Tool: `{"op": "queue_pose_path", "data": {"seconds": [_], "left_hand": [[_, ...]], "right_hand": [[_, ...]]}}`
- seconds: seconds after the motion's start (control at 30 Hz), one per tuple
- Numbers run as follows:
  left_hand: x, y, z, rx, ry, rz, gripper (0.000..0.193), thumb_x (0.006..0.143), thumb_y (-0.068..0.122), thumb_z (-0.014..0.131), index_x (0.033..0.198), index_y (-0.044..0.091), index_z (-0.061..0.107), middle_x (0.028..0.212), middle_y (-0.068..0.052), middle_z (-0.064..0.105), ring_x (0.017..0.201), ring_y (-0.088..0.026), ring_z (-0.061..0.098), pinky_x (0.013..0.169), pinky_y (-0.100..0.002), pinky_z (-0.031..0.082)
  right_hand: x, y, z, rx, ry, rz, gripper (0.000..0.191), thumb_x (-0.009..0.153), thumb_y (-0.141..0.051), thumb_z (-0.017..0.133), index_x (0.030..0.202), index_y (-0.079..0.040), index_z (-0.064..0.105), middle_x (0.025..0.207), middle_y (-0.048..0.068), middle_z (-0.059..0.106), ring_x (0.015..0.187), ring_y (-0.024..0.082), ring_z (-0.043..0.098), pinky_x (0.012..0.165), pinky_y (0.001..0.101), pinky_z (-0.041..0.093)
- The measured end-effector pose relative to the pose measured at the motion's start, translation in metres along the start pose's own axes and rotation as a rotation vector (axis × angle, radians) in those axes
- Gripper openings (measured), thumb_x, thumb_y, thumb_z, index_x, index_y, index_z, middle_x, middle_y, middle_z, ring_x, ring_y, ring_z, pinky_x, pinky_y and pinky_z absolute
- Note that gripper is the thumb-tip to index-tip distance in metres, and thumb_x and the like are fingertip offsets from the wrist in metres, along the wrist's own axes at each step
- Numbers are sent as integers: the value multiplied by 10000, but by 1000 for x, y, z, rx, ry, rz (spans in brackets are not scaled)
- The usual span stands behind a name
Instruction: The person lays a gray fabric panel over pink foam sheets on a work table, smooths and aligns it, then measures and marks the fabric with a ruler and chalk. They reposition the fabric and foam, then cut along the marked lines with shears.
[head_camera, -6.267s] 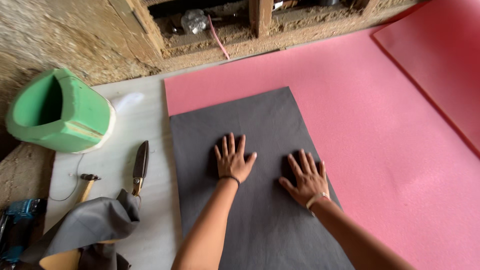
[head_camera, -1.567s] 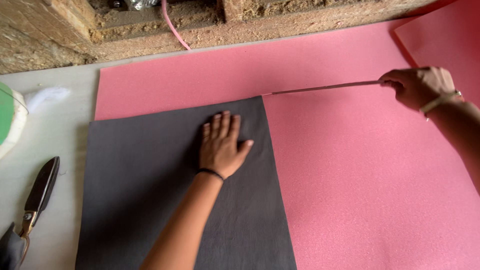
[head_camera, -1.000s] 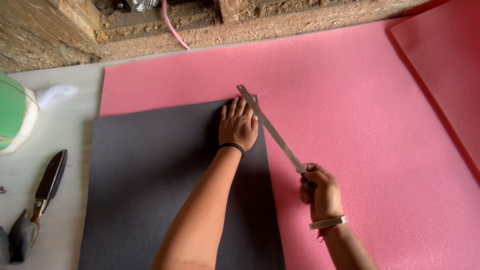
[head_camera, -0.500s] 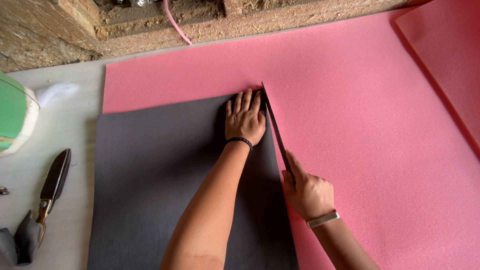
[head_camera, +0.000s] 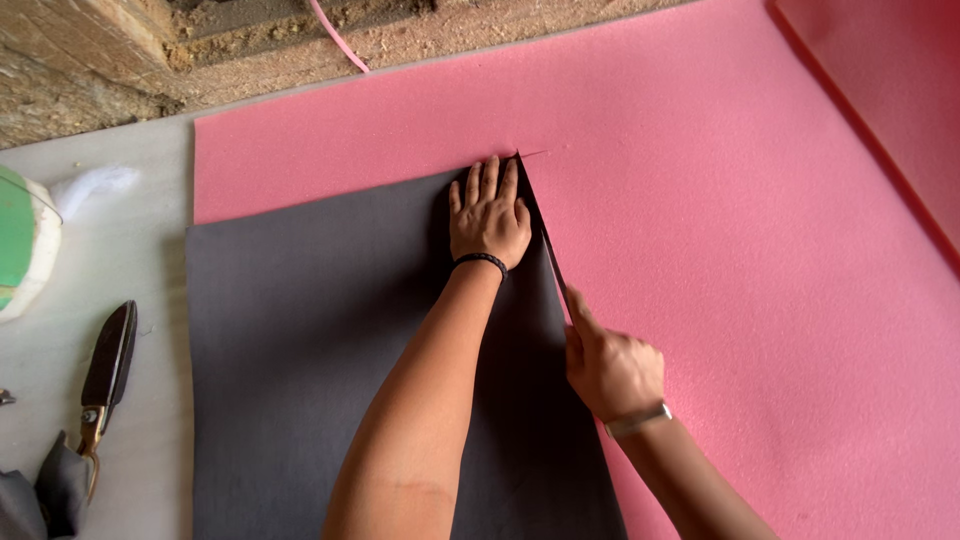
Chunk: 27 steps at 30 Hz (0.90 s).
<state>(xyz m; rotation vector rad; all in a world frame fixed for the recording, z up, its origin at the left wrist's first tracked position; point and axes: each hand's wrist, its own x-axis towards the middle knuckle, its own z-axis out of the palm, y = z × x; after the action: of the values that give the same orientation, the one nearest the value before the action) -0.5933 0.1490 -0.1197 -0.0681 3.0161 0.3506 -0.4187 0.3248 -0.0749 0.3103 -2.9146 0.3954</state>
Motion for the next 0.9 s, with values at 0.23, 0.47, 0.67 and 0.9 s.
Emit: {"op": "queue_pose_path", "data": {"seconds": [0.23, 0.47, 0.67, 0.9], "left_hand": [[-7, -9, -11, -284, -42, 163, 674, 1000, 438, 430, 1610, 210, 257, 1698, -33, 170, 1572, -234, 108, 1270, -476, 47], [-214, -18, -23, -220, -46, 358, 775, 934, 406, 626, 1540, 17, 340, 1651, -237, 227, 1520, -403, 209, 1231, -538, 141], [-312, 8, -26, -152, -1, 352, 798, 968, 473, 561, 1559, 3, 302, 1643, -246, 225, 1524, -384, 202, 1215, -558, 134], [-337, -4, -13, -115, -34, 351, 738, 1018, 481, 459, 1592, 57, 271, 1665, -187, 233, 1541, -345, 196, 1244, -523, 124]], "right_hand": [[-31, 10, 4, 35, -92, 95, 531, 938, -309, 643, 1457, -260, 546, 423, 62, 553, 323, 229, 549, 350, 408, 460], [-83, -7, -46, 159, -143, 128, 562, 922, -261, 639, 1477, -230, 554, 413, 39, 564, 298, 203, 549, 340, 391, 459], [-126, 9, -27, 119, -61, 79, 505, 947, -211, 653, 1447, -216, 585, 454, 57, 548, 348, 226, 542, 382, 399, 452], [-235, 6, -84, 156, -28, 64, 513, 934, -239, 645, 1442, -245, 571, 475, 22, 564, 359, 212, 542, 380, 387, 447]]}}
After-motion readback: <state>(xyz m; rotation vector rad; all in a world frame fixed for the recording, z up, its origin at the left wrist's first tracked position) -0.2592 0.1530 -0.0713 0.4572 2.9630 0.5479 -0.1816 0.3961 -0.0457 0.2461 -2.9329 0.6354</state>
